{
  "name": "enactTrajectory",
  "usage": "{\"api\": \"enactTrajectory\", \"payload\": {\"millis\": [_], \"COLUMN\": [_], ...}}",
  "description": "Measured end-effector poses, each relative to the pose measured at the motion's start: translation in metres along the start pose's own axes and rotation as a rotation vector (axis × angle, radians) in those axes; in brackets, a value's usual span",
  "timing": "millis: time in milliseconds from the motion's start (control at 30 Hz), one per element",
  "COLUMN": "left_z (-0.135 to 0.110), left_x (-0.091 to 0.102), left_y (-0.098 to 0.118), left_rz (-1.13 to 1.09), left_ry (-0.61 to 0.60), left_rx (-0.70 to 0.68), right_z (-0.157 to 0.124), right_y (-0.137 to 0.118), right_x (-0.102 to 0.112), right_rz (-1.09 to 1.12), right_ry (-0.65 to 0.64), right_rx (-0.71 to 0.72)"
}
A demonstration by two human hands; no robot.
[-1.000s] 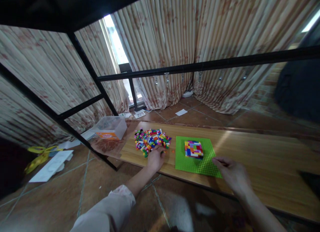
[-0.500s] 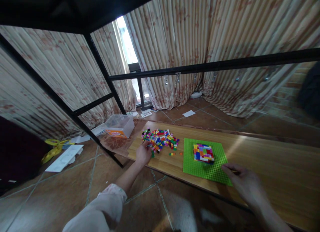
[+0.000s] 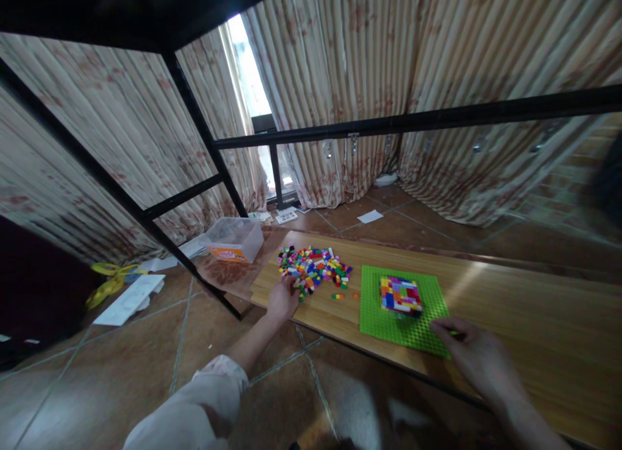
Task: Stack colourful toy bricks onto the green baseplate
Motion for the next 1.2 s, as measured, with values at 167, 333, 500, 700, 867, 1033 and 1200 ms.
{"api": "enactTrajectory", "payload": {"millis": [167,333,500,700,867,1033,1200], "left_z": [-0.003,-0.001,0.002,-0.005,-0.057,-0.11,-0.12], "left_x": [-0.005,0.0,0.002,-0.004,-0.037,-0.064,-0.079], "left_y": [0.005,0.008,0.011,0.031,0.081,0.133,0.161], "left_rz": [-0.076,-0.209,-0.426,-0.746,-1.375,-1.602,-1.652], "left_ry": [-0.011,-0.002,-0.045,-0.201,-0.691,-1.016,-1.013], "left_rx": [-0.045,-0.026,0.039,0.078,0.267,0.423,0.404], "right_z": [-0.001,-0.001,-0.002,-0.005,-0.016,-0.032,-0.041], "right_y": [-0.002,-0.009,-0.011,-0.017,-0.048,-0.088,-0.1], "right_x": [-0.001,-0.001,-0.001,-0.001,-0.015,-0.036,-0.042], "right_rz": [-0.028,-0.018,-0.01,0.028,0.398,0.766,0.945], "right_ry": [-0.018,-0.009,0.005,0.014,-0.03,-0.157,-0.229], "right_rx": [-0.005,0.023,0.045,0.069,0.102,0.1,0.051]}}
Point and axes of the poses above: each hand's wrist, its own z-axis towards the middle knuckle, its own x-axis out of the back of the hand, y = z × x, the point moved 10 cm from there along z, towards the middle knuckle, and after that the axes turned 5 degrees about x, right-handed, at the moved point
